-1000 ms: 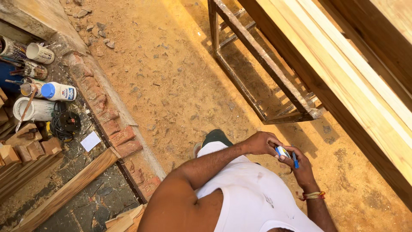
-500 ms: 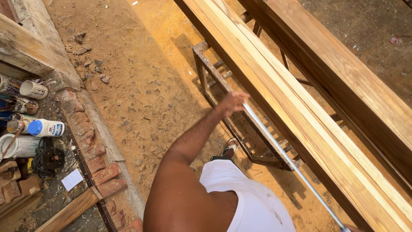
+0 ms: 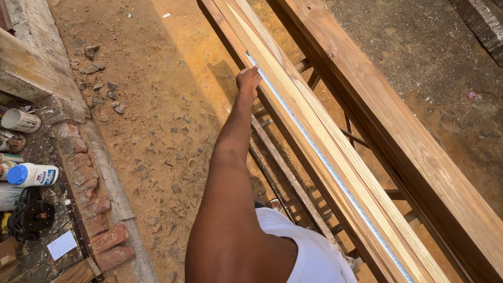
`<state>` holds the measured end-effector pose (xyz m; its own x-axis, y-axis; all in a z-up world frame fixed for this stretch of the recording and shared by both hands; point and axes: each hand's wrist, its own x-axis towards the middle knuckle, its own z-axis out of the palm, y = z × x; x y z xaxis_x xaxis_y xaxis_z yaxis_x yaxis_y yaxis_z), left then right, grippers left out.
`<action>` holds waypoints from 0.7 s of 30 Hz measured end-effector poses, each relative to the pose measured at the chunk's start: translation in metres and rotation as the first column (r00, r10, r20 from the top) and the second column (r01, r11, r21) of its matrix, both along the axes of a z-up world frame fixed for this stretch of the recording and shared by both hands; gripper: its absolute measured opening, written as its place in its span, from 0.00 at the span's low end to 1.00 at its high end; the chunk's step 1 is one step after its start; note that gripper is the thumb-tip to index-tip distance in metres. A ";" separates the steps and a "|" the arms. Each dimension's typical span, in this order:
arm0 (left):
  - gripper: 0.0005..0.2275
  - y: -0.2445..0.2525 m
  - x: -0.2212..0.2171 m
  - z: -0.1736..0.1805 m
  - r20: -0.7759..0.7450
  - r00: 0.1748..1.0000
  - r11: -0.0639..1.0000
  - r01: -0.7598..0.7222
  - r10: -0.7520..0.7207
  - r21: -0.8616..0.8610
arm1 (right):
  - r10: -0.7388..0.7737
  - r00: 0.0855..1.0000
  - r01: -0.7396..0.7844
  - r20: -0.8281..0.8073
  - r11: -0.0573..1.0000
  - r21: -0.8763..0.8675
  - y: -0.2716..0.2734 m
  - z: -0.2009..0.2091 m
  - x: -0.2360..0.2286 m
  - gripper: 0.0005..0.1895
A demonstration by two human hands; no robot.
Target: The person measures and marks wooden planks using a tape measure, a square ruler, and a blue pen. They align the tools on the wood and draw lines to indicate cut or assembly points.
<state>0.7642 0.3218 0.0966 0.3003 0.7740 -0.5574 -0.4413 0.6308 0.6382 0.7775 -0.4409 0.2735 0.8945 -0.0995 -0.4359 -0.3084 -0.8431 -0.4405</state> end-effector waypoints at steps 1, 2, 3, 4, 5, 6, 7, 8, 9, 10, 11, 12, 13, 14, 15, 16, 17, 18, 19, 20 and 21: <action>0.25 -0.011 0.003 -0.010 -0.025 0.996 0.996 0.087 -0.088 -0.016 | 0.004 1.000 -0.004 -0.002 1.000 -0.002 0.008 -0.003 0.007 0.10; 0.26 -0.024 0.005 -0.019 -0.046 0.983 0.984 0.175 -0.177 -0.030 | 0.008 1.000 -0.008 0.002 1.000 0.002 0.016 -0.007 0.016 0.10; 0.27 -0.034 0.004 -0.027 -0.137 0.951 0.961 0.276 -0.276 -0.022 | 0.016 1.000 -0.016 0.008 1.000 0.010 0.024 -0.011 0.024 0.10; 0.29 -0.046 0.002 -0.034 -0.228 0.901 0.927 0.374 -0.370 -0.026 | 0.020 1.000 -0.020 0.011 1.000 0.010 0.029 -0.013 0.032 0.09; 0.28 -0.059 0.008 -0.038 -0.333 0.872 0.913 0.402 -0.360 0.066 | 0.025 1.000 -0.025 0.012 1.000 0.010 0.033 -0.014 0.039 0.09; 0.28 -0.072 0.018 -0.040 -0.435 0.837 0.889 0.432 -0.332 0.152 | 0.040 0.999 -0.040 0.021 0.999 0.016 0.036 -0.015 0.047 0.08; 0.27 -0.087 0.025 -0.039 -0.531 0.796 0.854 0.466 -0.291 0.231 | 0.054 0.998 -0.055 0.035 0.998 0.024 0.037 -0.014 0.053 0.08; 0.26 -0.102 0.028 -0.037 -0.635 0.733 0.769 0.545 -0.243 0.335 | 0.071 0.996 -0.073 0.050 0.997 0.036 0.044 -0.020 0.054 0.08; 0.25 -0.118 0.028 -0.034 -0.725 0.666 0.661 0.625 -0.174 0.415 | 0.087 0.994 -0.091 0.068 0.994 0.056 0.051 -0.027 0.052 0.07; 0.25 -0.139 0.025 -0.029 -0.791 0.606 0.490 0.717 -0.087 0.496 | 0.098 0.991 -0.106 0.088 0.991 0.081 0.057 -0.034 0.050 0.07; 0.24 -0.163 0.019 -0.023 -0.834 0.551 0.297 0.793 0.019 0.531 | 0.112 0.989 -0.122 0.099 0.988 0.099 0.063 -0.040 0.046 0.07; 0.27 -0.184 0.016 -0.014 -0.814 0.581 0.172 0.801 0.004 0.573 | 0.120 0.985 -0.137 0.124 0.982 0.133 0.073 -0.048 0.047 0.06; 0.30 -0.207 0.012 -0.003 -0.878 0.479 0.034 0.878 -0.026 0.478 | 0.127 0.981 -0.152 0.150 0.974 0.165 0.084 -0.055 0.049 0.06; 0.33 -0.226 0.006 0.007 -0.901 0.434 -0.042 0.900 -0.017 0.435 | 0.134 0.976 -0.167 0.173 0.966 0.197 0.094 -0.061 0.049 0.07; 0.37 -0.241 0.001 0.017 -0.921 0.388 -0.116 0.915 -0.005 0.386 | 0.155 0.970 -0.184 0.187 0.972 0.147 0.104 -0.067 0.051 0.07; 0.38 -0.256 -0.004 0.024 -0.935 0.354 -0.145 0.925 -0.007 0.351 | 0.175 0.965 -0.196 0.196 0.977 0.089 0.110 -0.069 0.051 0.08; 0.39 -0.267 -0.007 0.030 -0.948 0.319 -0.174 0.933 -0.009 0.316 | 0.196 0.959 -0.206 0.204 0.978 0.032 0.117 -0.073 0.051 0.09; 0.41 -0.273 -0.006 0.034 -0.958 0.288 -0.206 0.937 -0.011 0.284 | 0.217 0.953 -0.224 0.210 0.975 0.008 0.124 -0.076 0.050 0.09; 0.41 -0.274 -0.003 0.037 -0.963 0.269 -0.210 0.942 0.009 0.261 | 0.238 0.947 -0.241 0.215 0.970 -0.015 0.130 -0.078 0.050 0.10; 0.42 -0.278 -0.002 0.037 -0.969 0.247 -0.212 0.948 0.024 0.236 | 0.261 0.941 -0.258 0.215 0.965 -0.043 0.133 -0.077 0.048 0.10; 0.42 -0.280 -0.001 0.037 -0.974 0.224 -0.214 0.954 0.040 0.211 | 0.266 0.939 -0.265 0.219 0.964 -0.035 0.136 -0.077 0.047 0.09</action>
